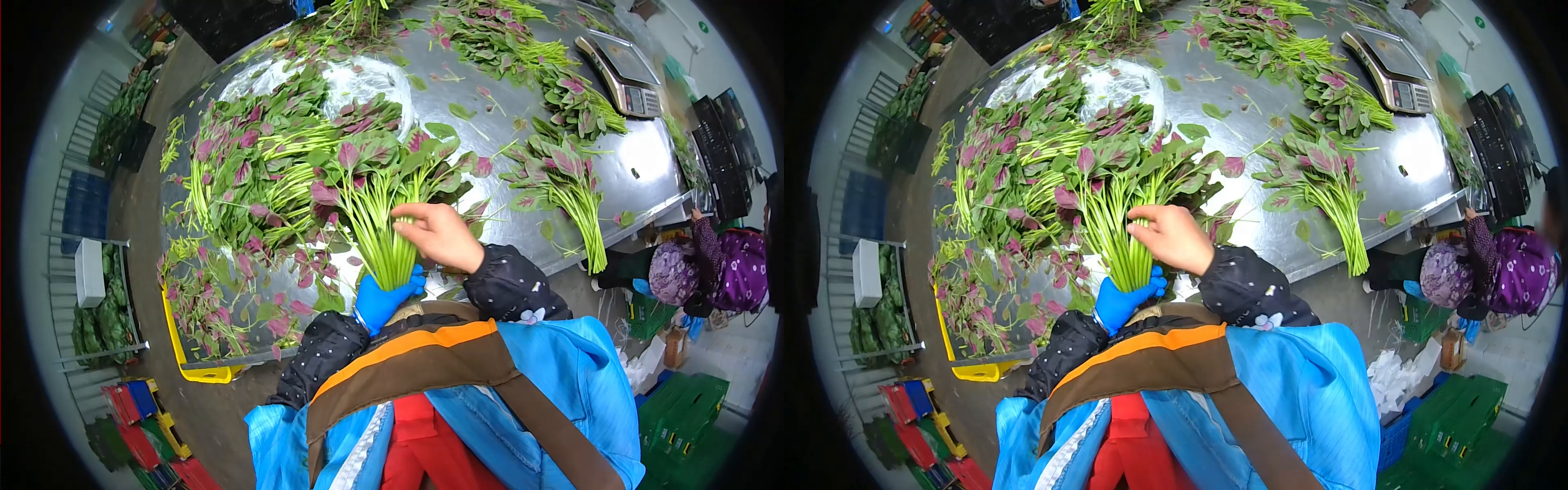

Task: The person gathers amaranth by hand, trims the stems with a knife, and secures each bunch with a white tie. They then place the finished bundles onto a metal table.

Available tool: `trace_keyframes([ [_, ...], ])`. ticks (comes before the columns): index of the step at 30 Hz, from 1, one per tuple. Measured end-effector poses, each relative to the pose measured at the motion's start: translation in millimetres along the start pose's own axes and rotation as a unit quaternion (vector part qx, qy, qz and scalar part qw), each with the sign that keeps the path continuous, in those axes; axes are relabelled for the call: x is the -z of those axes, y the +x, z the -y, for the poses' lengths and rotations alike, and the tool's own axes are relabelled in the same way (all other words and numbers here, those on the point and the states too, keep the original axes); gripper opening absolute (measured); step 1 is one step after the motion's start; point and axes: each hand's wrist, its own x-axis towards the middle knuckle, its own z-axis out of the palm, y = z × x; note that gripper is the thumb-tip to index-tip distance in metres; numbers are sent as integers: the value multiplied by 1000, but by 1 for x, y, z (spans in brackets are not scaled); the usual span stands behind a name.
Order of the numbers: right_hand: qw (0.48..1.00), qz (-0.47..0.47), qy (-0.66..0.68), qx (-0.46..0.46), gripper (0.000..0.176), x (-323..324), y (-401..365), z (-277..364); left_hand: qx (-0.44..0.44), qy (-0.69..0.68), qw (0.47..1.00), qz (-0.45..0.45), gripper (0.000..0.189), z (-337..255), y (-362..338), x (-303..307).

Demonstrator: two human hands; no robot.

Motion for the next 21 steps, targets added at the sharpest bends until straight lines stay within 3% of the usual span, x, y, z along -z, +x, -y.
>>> trace_keyframes([
  [1, 992, -9, -126, 16, 28, 1, 3, 3, -9, 29, 1000, -2, 33, 0, 0, 0],
  [5, 966, -64, -243, 56, 24, -6, 3, 7, -20, 54, 998, -21, 30, -2, -1, 0],
  [8, 997, 41, 3, -63, 17, -3, 6, 12, -19, 49, 998, -33, 27, -1, 0, -2],
  [10, 991, 78, 74, -81, 12, -5, 3, 4, -20, 56, 997, -47, 24, 1, 1, 1],
  [13, 956, 226, 156, -105, 14, -5, -10, -2, -81, 202, 975, -50, 20, 6, 3, 9],
  [17, 989, 68, 86, -102, 21, -5, -18, 4, -25, 55, 997, -37, 19, -6, 1, -3],
  [21, 999, 7, -40, -7, 25, -7, -6, 2, -27, 115, 992, -45, 24, 1, 3, -1],
])
